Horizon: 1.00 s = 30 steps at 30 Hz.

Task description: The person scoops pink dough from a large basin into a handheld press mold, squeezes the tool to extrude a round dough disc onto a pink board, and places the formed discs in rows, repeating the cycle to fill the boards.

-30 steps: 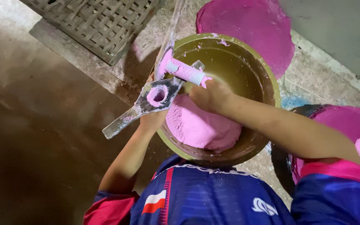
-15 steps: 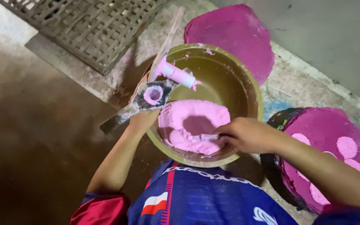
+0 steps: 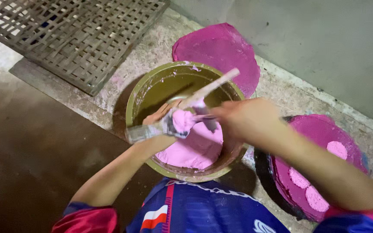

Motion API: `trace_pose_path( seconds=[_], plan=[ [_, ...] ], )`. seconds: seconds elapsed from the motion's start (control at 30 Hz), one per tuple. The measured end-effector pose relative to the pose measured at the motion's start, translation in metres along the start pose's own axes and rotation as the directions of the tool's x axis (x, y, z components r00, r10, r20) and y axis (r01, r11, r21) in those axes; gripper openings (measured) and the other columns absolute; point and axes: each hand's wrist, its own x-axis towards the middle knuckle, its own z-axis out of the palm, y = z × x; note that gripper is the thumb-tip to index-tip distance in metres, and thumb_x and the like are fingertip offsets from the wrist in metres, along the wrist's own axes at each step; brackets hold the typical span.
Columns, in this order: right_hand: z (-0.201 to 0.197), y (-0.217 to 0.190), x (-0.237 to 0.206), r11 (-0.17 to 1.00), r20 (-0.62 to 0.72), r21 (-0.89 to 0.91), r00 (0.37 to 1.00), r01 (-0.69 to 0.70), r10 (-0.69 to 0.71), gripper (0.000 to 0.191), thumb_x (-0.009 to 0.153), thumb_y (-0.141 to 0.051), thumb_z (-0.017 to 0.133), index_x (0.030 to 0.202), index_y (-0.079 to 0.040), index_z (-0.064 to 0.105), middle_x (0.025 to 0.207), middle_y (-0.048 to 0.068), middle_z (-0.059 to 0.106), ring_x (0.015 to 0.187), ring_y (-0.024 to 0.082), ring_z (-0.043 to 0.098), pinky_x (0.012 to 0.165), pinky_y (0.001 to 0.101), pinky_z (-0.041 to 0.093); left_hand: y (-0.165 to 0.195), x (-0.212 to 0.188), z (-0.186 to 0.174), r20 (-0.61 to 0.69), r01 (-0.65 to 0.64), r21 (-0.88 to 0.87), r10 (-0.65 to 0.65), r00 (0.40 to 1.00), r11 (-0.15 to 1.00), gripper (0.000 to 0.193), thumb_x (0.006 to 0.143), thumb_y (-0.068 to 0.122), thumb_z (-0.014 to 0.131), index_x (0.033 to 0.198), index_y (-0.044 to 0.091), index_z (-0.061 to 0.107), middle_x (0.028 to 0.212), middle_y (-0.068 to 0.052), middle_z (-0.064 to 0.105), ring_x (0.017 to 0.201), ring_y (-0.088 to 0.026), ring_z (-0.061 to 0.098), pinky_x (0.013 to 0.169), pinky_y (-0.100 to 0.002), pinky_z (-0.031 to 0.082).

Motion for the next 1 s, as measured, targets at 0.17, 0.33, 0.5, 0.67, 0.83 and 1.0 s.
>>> trace_pose_path(
  seconds=[0.17,0.33,0.5,0.67,0.83,1.0],
  plan=[
    [0.024,-0.058,0.007,0.946,-0.278,-0.221,0.914,0.238,-0.295,0.028,0.081,-0.022,0.064,0.107,-0.010,0.063,0.083,0.005,0.064,0.068,0.023,0.070,0.054,0.0351,0.055,-0.030,0.001,0.035,0.034,-0.388,0.378,0.406,0.913,0.841,0.028,0.090,0.034,0.075,0.113,0.022,0.067,0.131,-0.017,0.067,0.115,-0.030,0.067,0.103,-0.042,0.048],
    [0.003,-0.024,-0.033,1.000,-0.225,0.020,0.974,-0.023,0.027,0.024,0.079,-0.017,0.065,0.102,-0.014,0.064,0.083,0.005,0.067,0.077,0.025,0.073,0.061,0.0389,0.058,-0.079,0.012,0.013,0.110,0.029,0.393,-0.078,0.991,0.919,0.025,0.101,0.026,0.059,0.124,0.020,0.068,0.127,-0.006,0.071,0.128,-0.025,0.064,0.117,-0.040,0.048],
    [0.046,-0.031,0.018,0.802,-0.459,0.594,0.846,0.065,0.271,0.043,0.093,-0.007,0.061,0.135,-0.011,0.062,0.114,0.019,0.074,0.090,0.034,0.075,0.074,0.0408,0.059,-0.058,0.028,0.028,-0.224,-0.049,0.654,0.256,0.940,0.755,0.063,0.081,0.019,0.067,0.143,0.011,0.057,0.153,-0.024,0.049,0.132,-0.042,0.057,0.110,-0.048,0.047],
    [0.120,-0.066,0.010,0.465,-0.208,0.884,0.930,0.046,0.303,0.052,0.098,-0.005,0.061,0.148,-0.016,0.054,0.112,0.023,0.074,0.100,0.027,0.079,0.084,0.0337,0.059,-0.036,0.041,0.007,-0.250,0.428,0.010,-0.412,0.876,0.904,0.059,0.099,0.033,0.054,0.156,0.025,0.041,0.167,-0.007,0.041,0.110,-0.034,0.066,0.080,-0.052,0.056],
    [0.122,-0.019,0.006,0.390,-0.223,0.915,0.935,0.103,0.276,0.050,0.097,-0.005,0.056,0.147,-0.010,0.054,0.126,0.018,0.075,0.105,0.022,0.074,0.092,0.0350,0.058,-0.039,0.046,-0.009,-0.295,-0.079,0.479,0.245,0.923,0.874,0.095,0.069,0.038,0.086,0.148,0.001,0.049,0.158,-0.027,0.034,0.125,-0.051,0.054,0.098,-0.061,0.050],
    [0.116,-0.029,0.035,0.477,-0.017,0.861,0.926,-0.178,0.376,0.042,0.103,-0.012,0.057,0.145,-0.009,0.057,0.124,0.020,0.072,0.098,0.023,0.074,0.091,0.0338,0.058,-0.046,0.047,0.020,-0.283,0.033,0.489,0.123,0.951,0.872,0.079,0.083,0.039,0.075,0.147,0.005,0.044,0.155,-0.021,0.040,0.115,-0.040,0.061,0.083,-0.045,0.059]
  ],
)
